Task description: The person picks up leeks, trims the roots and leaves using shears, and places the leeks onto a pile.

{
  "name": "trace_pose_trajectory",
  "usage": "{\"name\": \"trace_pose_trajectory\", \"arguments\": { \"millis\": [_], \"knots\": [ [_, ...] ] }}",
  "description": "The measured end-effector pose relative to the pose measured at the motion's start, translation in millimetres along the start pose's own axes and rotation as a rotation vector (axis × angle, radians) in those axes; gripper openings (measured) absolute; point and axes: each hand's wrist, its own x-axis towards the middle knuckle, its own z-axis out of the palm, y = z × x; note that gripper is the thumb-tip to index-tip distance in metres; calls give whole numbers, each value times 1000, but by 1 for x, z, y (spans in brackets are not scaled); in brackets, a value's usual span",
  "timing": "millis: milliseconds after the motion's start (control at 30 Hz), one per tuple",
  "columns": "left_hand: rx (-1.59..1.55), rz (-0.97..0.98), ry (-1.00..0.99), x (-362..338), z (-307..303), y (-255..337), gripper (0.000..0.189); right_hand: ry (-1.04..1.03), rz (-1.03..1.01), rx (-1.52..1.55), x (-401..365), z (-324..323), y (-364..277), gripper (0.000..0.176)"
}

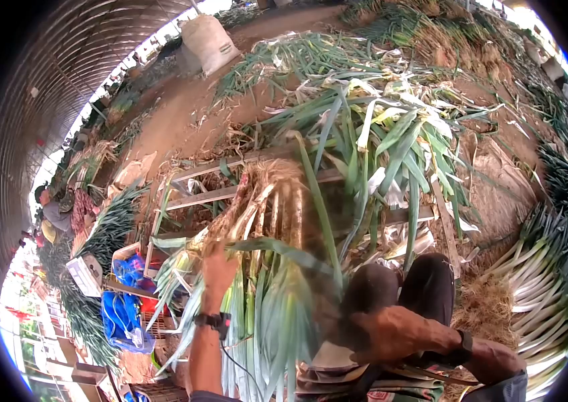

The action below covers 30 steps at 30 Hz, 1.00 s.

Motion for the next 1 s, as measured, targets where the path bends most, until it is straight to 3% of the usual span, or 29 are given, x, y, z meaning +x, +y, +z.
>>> {"name": "trace_pose_trajectory", "arguments": {
  "millis": [33,67,100,167,267,333,400,467,567,633,667,733,767,833,867,900,967,1000],
  "knots": [
    [7,14,35,-15,6,10,51,-37,-23,1,-1,2,1,72],
    [191,222,72,-29,6,18,50,-73,-46,0,-2,3,1,71],
    [29,61,41,-35,24,18,49,-68,-1,-36,-1,0,-4,71],
    [17,267,122,-54,45,27,54,-56,84,-113,5,-9,-18,69],
    [55,224,211,-58,64,50,60,22,73,-180,10,-5,-16,69],
    [12,263,156,-51,70,67,65,24,84,-163,12,-2,-15,71],
    [77,398,255,-33,92,65,66,24,94,-135,12,0,-16,73],
    [163,408,154,-24,88,76,67,24,103,-99,10,-1,-18,76],
    [330,446,135,1,95,79,44,12,91,-90,10,-1,-19,80],
    [430,462,-54,19,123,60,28,24,102,-113,11,0,-19,81],
    [297,385,101,19,80,83,11,36,97,-118,11,-1,-18,81],
    [501,275,223,38,38,76,9,54,96,-91,9,3,-17,80],
    [163,207,362,54,17,56,13,56,93,-73,9,2,-18,79],
    [-694,-296,407,75,-18,4,27,55,89,-58,11,-1,-17,77],
    [-1236,-376,621,64,-65,19,32,51,91,-56,12,-1,-15,76],
    [-1530,-434,595,47,-74,9,43,47,92,-55,13,0,-13,75],
    [-1242,-579,714,23,-59,-2,51,66,63,-61,13,2,-11,72],
    [-1008,-537,625,13,-33,-26,42,73,50,-68,13,2,-10,70]
  ]
}}
